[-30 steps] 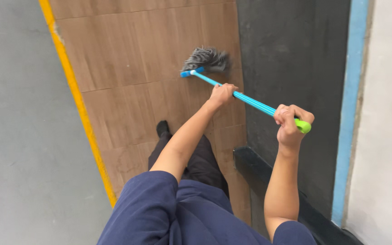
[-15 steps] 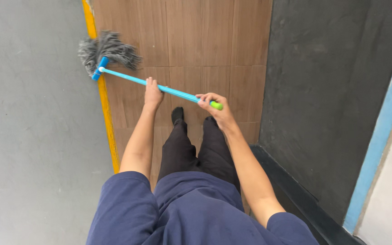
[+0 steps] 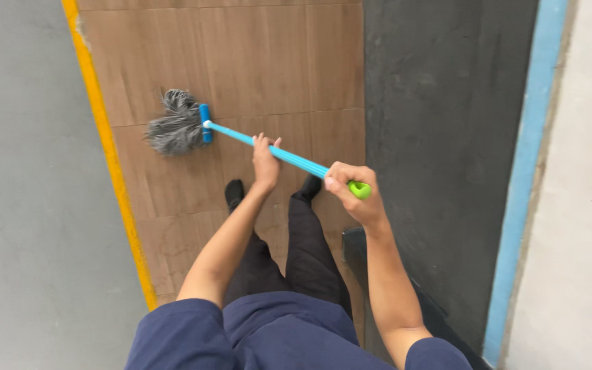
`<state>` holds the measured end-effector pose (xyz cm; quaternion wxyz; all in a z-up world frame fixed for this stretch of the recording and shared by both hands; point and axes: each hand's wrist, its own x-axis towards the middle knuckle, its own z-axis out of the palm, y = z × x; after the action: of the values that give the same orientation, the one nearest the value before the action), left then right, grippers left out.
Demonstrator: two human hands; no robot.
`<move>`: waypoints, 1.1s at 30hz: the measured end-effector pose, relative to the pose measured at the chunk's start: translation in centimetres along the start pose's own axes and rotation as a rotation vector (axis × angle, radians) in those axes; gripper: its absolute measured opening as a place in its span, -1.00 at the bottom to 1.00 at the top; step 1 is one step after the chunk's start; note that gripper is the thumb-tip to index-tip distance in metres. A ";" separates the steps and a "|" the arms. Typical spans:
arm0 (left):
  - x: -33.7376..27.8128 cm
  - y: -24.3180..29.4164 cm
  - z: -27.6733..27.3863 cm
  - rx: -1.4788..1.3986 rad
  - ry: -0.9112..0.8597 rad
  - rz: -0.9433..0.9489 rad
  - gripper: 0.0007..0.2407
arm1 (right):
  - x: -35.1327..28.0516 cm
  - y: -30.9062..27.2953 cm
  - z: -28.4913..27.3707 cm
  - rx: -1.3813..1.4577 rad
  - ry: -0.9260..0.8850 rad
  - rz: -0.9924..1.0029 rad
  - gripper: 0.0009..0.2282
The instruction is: The person mops a wood-patterned floor with a mop and pours water from a bottle onto the surface.
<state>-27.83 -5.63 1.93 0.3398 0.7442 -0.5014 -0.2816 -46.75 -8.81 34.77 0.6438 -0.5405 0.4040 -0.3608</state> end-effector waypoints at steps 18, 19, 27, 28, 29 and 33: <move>7.3 23.0 29.3 -0.441 -0.074 0.070 -0.85 | -6.1 3.5 -17.0 -0.283 0.681 -0.141 -0.72; 7.6 22.5 29.5 -0.302 -0.136 0.175 -0.87 | -6.1 3.8 -16.7 -0.293 0.758 -0.096 -0.72; 6.2 16.6 27.2 0.133 -0.548 0.515 -0.87 | -7.8 0.6 -11.8 -0.476 0.865 -0.138 -0.73; 5.3 16.0 26.9 0.066 -0.578 0.497 -0.87 | -8.1 -0.2 -10.9 -0.526 0.824 -0.182 -0.73; 4.5 15.2 26.4 -0.001 -0.609 0.477 -0.87 | -8.4 -0.9 -9.8 -0.577 0.784 -0.224 -0.73; 0.4 12.5 24.2 0.030 -0.590 0.667 -0.80 | -10.9 -1.7 -5.6 -0.504 0.669 -0.277 -0.74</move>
<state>-53.02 -14.74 -3.07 0.2437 0.4341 -0.7937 -0.3497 -56.37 -1.49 37.33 0.2710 -0.5830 0.5895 -0.4890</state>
